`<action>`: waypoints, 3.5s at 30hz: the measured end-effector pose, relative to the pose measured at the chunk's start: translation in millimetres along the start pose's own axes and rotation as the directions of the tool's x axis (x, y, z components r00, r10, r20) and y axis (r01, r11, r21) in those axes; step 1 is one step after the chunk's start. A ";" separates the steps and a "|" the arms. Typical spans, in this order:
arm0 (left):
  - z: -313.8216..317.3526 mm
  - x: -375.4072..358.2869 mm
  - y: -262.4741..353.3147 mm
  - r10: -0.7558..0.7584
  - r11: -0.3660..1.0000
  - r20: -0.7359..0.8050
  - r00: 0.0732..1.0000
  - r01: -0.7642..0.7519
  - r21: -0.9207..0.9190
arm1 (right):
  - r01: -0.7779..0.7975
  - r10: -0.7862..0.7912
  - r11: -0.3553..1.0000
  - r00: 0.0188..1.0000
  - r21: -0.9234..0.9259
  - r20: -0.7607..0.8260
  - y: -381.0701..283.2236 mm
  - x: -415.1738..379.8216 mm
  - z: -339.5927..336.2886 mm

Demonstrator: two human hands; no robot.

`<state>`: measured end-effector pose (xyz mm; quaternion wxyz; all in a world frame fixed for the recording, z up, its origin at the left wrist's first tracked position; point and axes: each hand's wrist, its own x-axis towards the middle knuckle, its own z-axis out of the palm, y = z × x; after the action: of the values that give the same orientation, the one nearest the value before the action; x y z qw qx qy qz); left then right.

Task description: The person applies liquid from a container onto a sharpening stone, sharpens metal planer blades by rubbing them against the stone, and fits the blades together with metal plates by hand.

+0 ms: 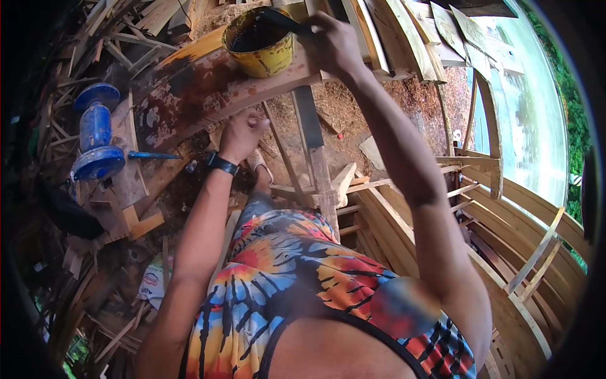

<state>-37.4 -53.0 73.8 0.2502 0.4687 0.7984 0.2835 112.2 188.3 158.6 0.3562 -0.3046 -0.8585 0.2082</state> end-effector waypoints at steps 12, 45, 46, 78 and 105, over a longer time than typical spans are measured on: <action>88.9 -10.8 -18.9 0.239 0.960 -0.075 0.968 -0.247 -0.129 | -0.136 0.120 0.990 0.959 0.046 0.257 61.6 -206.3 27.6; 147.4 34.7 -17.8 -0.184 0.982 -0.364 0.913 0.185 -0.034 | -0.452 0.392 0.875 0.871 0.171 0.296 101.2 -200.0 108.8; 152.3 18.1 -13.1 -0.234 0.965 -0.382 0.894 0.165 -0.205 | -0.411 0.358 0.900 0.887 0.147 0.292 92.8 -211.3 101.6; 162.9 27.1 8.6 -0.272 0.962 -0.544 0.794 0.237 -0.135 | -0.193 0.142 0.969 0.945 0.153 0.293 121.7 -195.0 111.9; 137.6 54.2 7.1 -0.113 0.970 -0.307 0.945 0.171 0.172 | -0.337 0.262 0.929 0.891 0.154 0.370 130.4 -174.5 103.4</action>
<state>34.9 28.1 -26.9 0.1007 0.3845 0.8826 0.2511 182.5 151.6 -69.1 0.1949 -0.3528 -0.8222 0.4018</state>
